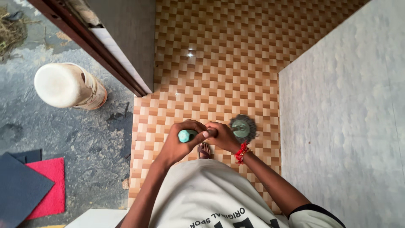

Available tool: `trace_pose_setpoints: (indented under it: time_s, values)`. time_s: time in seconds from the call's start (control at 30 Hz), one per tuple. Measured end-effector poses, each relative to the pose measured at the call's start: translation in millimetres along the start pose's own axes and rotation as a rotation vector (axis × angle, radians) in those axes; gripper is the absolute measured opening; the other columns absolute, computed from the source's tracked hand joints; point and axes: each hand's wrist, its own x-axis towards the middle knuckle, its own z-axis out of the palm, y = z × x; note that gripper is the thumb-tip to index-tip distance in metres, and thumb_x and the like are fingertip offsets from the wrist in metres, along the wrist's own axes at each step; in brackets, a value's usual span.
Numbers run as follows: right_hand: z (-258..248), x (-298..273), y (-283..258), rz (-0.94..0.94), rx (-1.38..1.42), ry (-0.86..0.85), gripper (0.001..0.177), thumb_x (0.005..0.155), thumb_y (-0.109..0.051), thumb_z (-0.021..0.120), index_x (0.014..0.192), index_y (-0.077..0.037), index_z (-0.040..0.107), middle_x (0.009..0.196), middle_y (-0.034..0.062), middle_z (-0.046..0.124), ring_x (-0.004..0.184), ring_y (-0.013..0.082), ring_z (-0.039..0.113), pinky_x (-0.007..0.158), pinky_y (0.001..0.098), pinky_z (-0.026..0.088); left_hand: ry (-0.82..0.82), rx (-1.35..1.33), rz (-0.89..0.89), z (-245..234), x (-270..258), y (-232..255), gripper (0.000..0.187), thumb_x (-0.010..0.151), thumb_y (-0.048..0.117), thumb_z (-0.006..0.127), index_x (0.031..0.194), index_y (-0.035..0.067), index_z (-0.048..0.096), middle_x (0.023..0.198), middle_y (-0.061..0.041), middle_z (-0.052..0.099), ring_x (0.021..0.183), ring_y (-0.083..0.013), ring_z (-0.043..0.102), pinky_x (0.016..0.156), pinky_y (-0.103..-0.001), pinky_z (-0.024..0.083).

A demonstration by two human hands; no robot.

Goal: The person mops the tiled floor by moving a spin mop across the surface using both hands.

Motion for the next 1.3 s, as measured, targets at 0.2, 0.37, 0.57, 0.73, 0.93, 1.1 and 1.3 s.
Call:
trace_pose_setpoints:
  time_s: [0.2,0.37,0.57,0.73,0.93,1.1,1.3]
  values:
    - [19,33,-52,-0.157,0.045,-0.072,0.02,0.079,-0.011,0.071,0.084,-0.001,0.055,0.072,0.0131,0.059,0.064,0.0262,0.056,0.06,0.0406,0.048,0.154,0.125,0.043,-31,-18,58,0.017,0.086,0.015,0.077,0.082,-0.002,0.075,0.089,-0.011,0.076,0.085,-0.0219,0.072,0.08,-0.035,0.056]
    - [20,42,-99,-0.376,0.202,-0.173,0.021,0.083,-0.015,0.069,0.096,-0.002,0.06,0.083,0.0119,0.063,0.077,0.0187,0.062,0.07,0.0354,0.051,0.179,0.342,0.243,-31,-35,82,0.014,0.077,0.007,0.075,0.07,0.0,0.066,0.074,-0.013,0.069,0.076,-0.0287,0.068,0.073,-0.037,0.054]
    - [22,56,-106,-0.322,0.42,-0.411,0.022,0.094,-0.02,0.065,0.11,-0.006,0.065,0.097,0.0008,0.07,0.094,0.0071,0.067,0.087,0.0282,0.055,0.155,0.385,0.247,0,-33,74,0.014,0.076,0.01,0.072,0.068,0.004,0.064,0.072,-0.011,0.067,0.073,-0.0285,0.068,0.074,-0.039,0.054]
    - [36,70,-73,-0.161,0.64,-0.603,0.022,0.1,-0.008,0.062,0.122,-0.007,0.063,0.095,-0.0058,0.056,0.078,0.005,0.054,0.092,0.0244,0.054,0.234,0.528,0.314,30,-32,49,0.019,0.08,0.019,0.079,0.077,0.004,0.068,0.082,-0.013,0.068,0.084,-0.0318,0.066,0.083,-0.044,0.05]
    - [37,71,-60,-0.408,0.221,-0.45,0.014,0.091,-0.009,0.074,0.1,-0.002,0.066,0.093,0.005,0.066,0.083,0.0111,0.062,0.072,0.0284,0.053,0.361,0.69,0.396,50,-40,33,0.016,0.083,0.021,0.077,0.083,0.007,0.069,0.087,-0.009,0.068,0.09,-0.0293,0.065,0.087,-0.044,0.046]
    - [23,72,-67,-0.454,0.082,-0.382,0.014,0.091,-0.018,0.062,0.097,-0.005,0.066,0.089,0.0091,0.068,0.083,0.0219,0.069,0.073,0.033,0.056,0.425,0.761,0.383,44,-39,41,0.021,0.079,0.022,0.079,0.075,0.008,0.063,0.078,-0.009,0.064,0.082,-0.0291,0.063,0.085,-0.044,0.047]
    - [23,66,-64,-0.638,-0.074,-0.266,0.023,0.093,-0.032,0.058,0.093,-0.009,0.064,0.083,0.0093,0.068,0.085,0.0331,0.067,0.076,0.0436,0.045,0.55,0.739,0.414,36,-51,63,0.021,0.076,0.022,0.08,0.081,0.008,0.067,0.08,-0.007,0.066,0.087,-0.0284,0.065,0.081,-0.042,0.047]
